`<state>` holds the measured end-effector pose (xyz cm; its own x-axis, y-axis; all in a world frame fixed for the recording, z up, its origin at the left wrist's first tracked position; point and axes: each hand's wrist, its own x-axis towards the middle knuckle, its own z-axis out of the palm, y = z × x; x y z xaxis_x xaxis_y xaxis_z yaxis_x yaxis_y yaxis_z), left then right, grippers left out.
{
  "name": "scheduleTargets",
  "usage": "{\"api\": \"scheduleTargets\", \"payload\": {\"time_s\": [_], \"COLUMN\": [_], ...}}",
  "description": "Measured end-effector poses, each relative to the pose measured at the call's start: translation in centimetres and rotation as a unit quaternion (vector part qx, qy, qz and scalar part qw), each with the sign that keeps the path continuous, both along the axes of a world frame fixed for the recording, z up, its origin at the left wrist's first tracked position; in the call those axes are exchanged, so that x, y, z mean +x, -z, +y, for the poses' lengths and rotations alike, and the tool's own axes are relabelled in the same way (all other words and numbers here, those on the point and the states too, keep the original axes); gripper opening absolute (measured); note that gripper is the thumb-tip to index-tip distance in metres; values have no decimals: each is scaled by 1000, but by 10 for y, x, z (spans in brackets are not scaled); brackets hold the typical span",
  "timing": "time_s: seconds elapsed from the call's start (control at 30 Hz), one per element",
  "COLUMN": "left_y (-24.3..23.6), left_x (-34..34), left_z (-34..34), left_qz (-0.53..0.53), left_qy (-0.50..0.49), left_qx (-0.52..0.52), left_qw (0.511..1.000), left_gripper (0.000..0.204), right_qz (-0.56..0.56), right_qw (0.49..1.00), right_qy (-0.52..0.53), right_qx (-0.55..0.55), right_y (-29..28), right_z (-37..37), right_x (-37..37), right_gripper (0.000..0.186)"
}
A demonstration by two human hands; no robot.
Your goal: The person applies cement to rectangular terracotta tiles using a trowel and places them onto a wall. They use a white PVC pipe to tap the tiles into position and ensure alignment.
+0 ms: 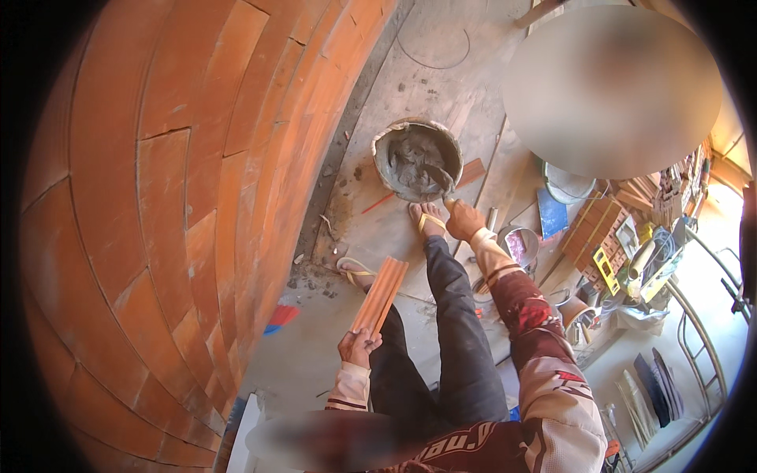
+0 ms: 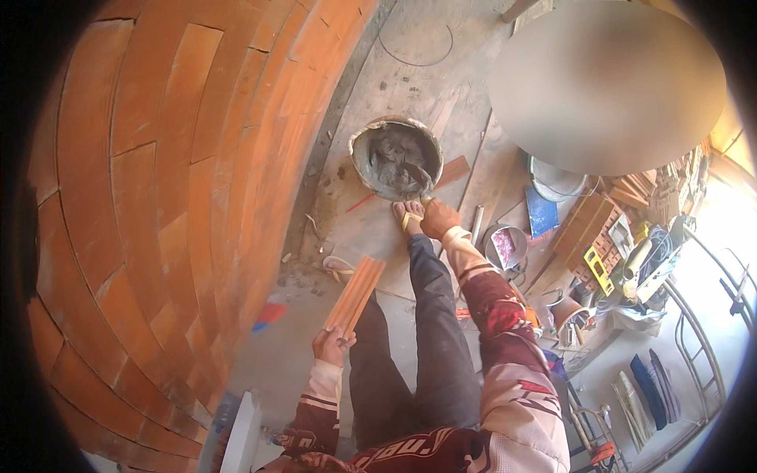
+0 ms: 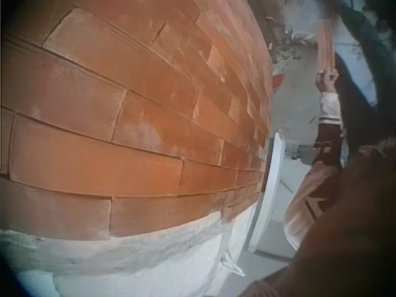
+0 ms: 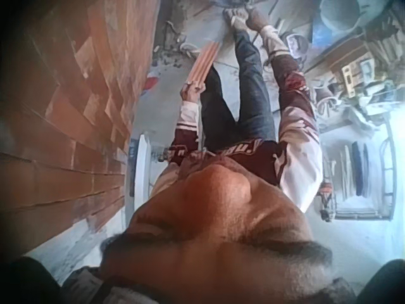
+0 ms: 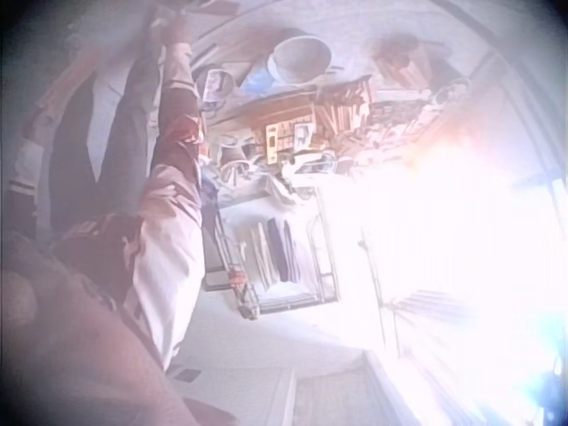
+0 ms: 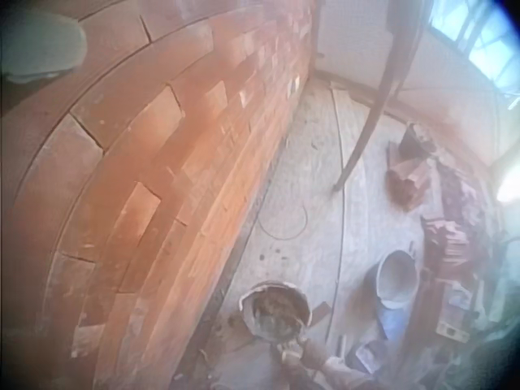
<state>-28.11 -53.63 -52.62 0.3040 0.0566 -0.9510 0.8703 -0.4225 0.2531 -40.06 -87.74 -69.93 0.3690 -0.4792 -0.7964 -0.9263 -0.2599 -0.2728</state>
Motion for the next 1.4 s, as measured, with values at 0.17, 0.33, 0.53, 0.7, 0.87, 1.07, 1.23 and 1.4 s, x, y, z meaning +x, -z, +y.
{"api": "scheduleTargets", "payload": {"time_s": [0.17,0.33,0.53,0.7,0.87,1.07,1.23,1.4], "left_y": [20,38,35,42,47,61,82,92], "left_x": [0,8,14,14,16,28,34,44], "left_z": [-9,-18,-19,-22,-34,-56,-75,-114], "left_qz": [18,24,45,19,24,19,12,-19], "left_qy": [9,34,20,36,34,31,52,97], "left_qx": [-32,-53,-55,-45,-51,-84,-118,-106], "left_qw": [999,998,997,998,998,996,992,989], "left_gripper": [14,16,20,25,19,16,18,20], "right_qz": [-9,1,-32,-20,-34,-67,-10,-62], "right_qw": [990,976,970,966,974,986,970,942], "right_qy": [-88,-196,-229,-255,-223,-117,71,241], "right_qx": [-106,-92,-68,-26,-26,99,234,225], "right_y": [-19,39,36,16,17,32,20,-11], "right_z": [-37,-43,-22,-28,-40,-71,-69,-25], "right_x": [13,38,46,55,51,15,-22,-56], "right_gripper": [22,20,21,21,21,41,43,42]}}
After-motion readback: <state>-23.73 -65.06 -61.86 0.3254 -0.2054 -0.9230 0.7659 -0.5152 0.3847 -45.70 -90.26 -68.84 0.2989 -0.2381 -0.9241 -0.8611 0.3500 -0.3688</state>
